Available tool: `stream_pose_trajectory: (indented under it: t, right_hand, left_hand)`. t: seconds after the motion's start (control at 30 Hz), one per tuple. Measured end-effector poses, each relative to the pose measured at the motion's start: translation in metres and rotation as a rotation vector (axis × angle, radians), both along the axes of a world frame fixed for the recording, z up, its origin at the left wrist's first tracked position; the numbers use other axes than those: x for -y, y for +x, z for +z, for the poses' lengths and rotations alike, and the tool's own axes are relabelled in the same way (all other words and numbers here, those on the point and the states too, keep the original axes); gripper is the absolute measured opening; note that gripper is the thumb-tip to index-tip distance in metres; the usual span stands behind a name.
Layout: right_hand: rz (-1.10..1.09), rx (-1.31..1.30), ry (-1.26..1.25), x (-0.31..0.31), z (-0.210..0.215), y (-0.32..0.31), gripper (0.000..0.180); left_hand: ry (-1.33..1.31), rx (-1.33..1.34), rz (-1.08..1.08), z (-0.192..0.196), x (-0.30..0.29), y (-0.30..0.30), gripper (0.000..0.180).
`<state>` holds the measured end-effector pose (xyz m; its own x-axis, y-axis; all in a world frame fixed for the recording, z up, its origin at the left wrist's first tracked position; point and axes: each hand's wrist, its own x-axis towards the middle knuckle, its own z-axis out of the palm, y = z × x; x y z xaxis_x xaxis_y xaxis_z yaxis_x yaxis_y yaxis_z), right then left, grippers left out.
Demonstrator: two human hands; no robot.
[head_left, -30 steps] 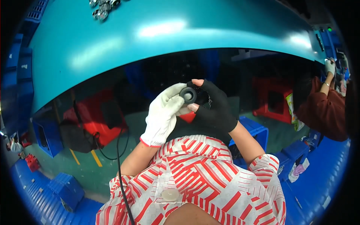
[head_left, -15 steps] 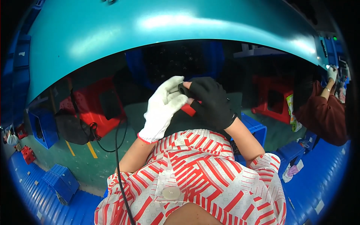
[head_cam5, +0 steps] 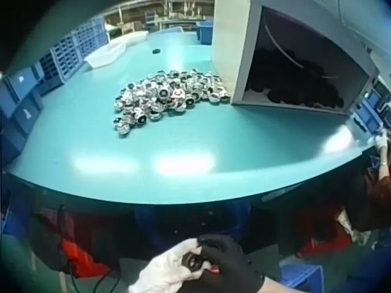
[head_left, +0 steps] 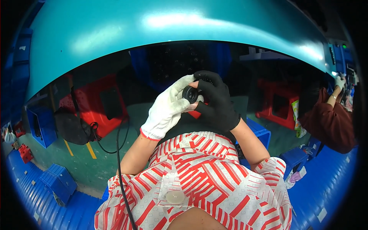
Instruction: Assembling small mechanical components by inserting silver metal pieces into black rubber rings.
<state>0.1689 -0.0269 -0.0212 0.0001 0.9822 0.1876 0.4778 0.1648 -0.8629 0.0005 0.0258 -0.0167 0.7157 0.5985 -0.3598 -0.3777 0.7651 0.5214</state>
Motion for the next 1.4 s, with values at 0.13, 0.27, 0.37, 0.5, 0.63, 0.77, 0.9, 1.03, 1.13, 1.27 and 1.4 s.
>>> stream_pose_trajectory:
  t: [0.13, 0.27, 0.37, 0.5, 0.63, 0.77, 0.9, 1.03, 1.13, 1.27, 1.4]
  right_hand:
    - [0.062, 0.097, 0.006, -0.002, 0.017, 0.000, 0.047]
    - [0.162, -0.013, 0.051, -0.014, 0.061, 0.005, 0.044]
    - [0.106, 0.199, 0.366, -0.050, 0.098, 0.022, 0.029]
    - [-0.093, 0.287, 0.472, -0.140, 0.110, 0.047, 0.017]
    - [-0.162, 0.557, 0.497, -0.206, 0.108, 0.055, 0.020]
    - [-0.230, 0.754, 0.586, -0.245, 0.095, 0.051, 0.023]
    - [-0.224, 0.825, 0.583, -0.246, 0.089, 0.053, 0.023]
    - [-0.135, 0.699, 0.536, -0.198, 0.094, 0.040, 0.020]
    - [-0.149, 0.931, 0.528, -0.158, 0.096, 0.038, 0.013]
    - [-0.074, 0.859, 0.498, -0.143, 0.095, 0.045, 0.020]
    - [-0.050, 0.772, 0.597, -0.149, 0.082, 0.040, 0.017]
  left_hand:
    - [0.003, -0.044, -0.009, -0.004, 0.002, -0.006, 0.055]
    - [-0.058, 0.059, 0.061, -0.016, 0.003, -0.011, 0.045]
    - [-0.084, -0.004, 0.055, -0.005, -0.002, -0.013, 0.046]
    - [-0.029, -0.019, 0.103, 0.001, -0.003, -0.011, 0.050]
    - [-0.055, 0.019, 0.162, 0.000, -0.005, -0.015, 0.048]
    - [-0.097, 0.029, 0.163, -0.007, -0.004, -0.021, 0.046]
    - [-0.108, 0.030, 0.162, -0.009, -0.002, -0.024, 0.046]
    - [-0.143, 0.162, 0.202, -0.020, 0.000, -0.026, 0.052]
    - [-0.143, 0.266, 0.192, -0.011, -0.006, -0.025, 0.055]
    - [-0.137, 0.320, 0.114, -0.006, -0.010, -0.016, 0.058]
    - [-0.080, 0.332, 0.085, 0.002, -0.008, -0.010, 0.052]
